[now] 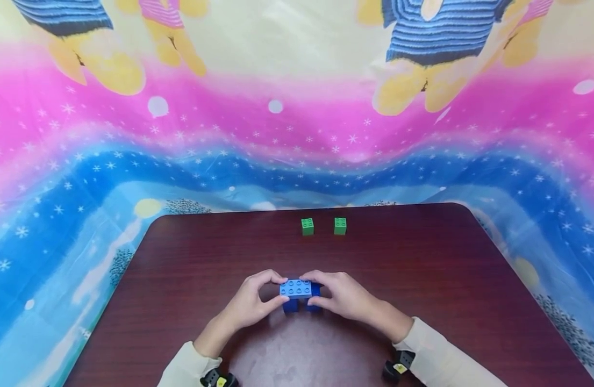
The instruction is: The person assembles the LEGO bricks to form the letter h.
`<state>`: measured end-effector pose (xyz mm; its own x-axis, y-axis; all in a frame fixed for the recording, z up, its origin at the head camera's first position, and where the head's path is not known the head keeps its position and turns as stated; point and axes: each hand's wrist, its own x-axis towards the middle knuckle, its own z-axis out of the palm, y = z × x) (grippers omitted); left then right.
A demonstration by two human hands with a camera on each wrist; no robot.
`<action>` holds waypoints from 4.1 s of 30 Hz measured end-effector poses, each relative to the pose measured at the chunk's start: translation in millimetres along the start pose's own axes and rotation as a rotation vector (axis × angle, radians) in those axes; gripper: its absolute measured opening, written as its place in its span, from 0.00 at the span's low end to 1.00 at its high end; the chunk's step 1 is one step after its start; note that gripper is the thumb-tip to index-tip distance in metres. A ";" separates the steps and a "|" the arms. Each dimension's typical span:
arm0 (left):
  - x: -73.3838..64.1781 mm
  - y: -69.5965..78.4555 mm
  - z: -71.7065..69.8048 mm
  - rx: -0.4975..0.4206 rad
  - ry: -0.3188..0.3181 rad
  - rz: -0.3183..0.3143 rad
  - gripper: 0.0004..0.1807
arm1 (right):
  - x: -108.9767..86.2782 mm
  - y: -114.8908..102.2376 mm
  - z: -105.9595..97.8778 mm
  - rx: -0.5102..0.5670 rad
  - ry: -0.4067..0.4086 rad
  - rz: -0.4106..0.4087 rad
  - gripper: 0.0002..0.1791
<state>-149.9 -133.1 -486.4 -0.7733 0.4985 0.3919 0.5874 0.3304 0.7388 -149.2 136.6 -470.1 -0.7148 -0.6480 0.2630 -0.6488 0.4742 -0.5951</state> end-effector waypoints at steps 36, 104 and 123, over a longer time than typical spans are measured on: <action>-3.4 -1.0 2.2 0.017 0.010 -0.013 0.15 | -7.7 6.0 3.9 0.067 0.080 0.051 0.27; -0.4 -0.7 4.0 0.135 -0.005 0.061 0.16 | -7.7 2.8 21.6 0.046 0.180 0.081 0.23; 1.5 4.3 2.9 0.155 -0.084 0.049 0.20 | -7.7 1.3 30.3 0.242 0.278 0.144 0.14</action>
<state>-147.9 -128.6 -484.2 -0.7238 0.5804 0.3732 0.6587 0.4200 0.6243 -136.7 124.1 -495.9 -0.8590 -0.3832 0.3394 -0.4800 0.3728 -0.7941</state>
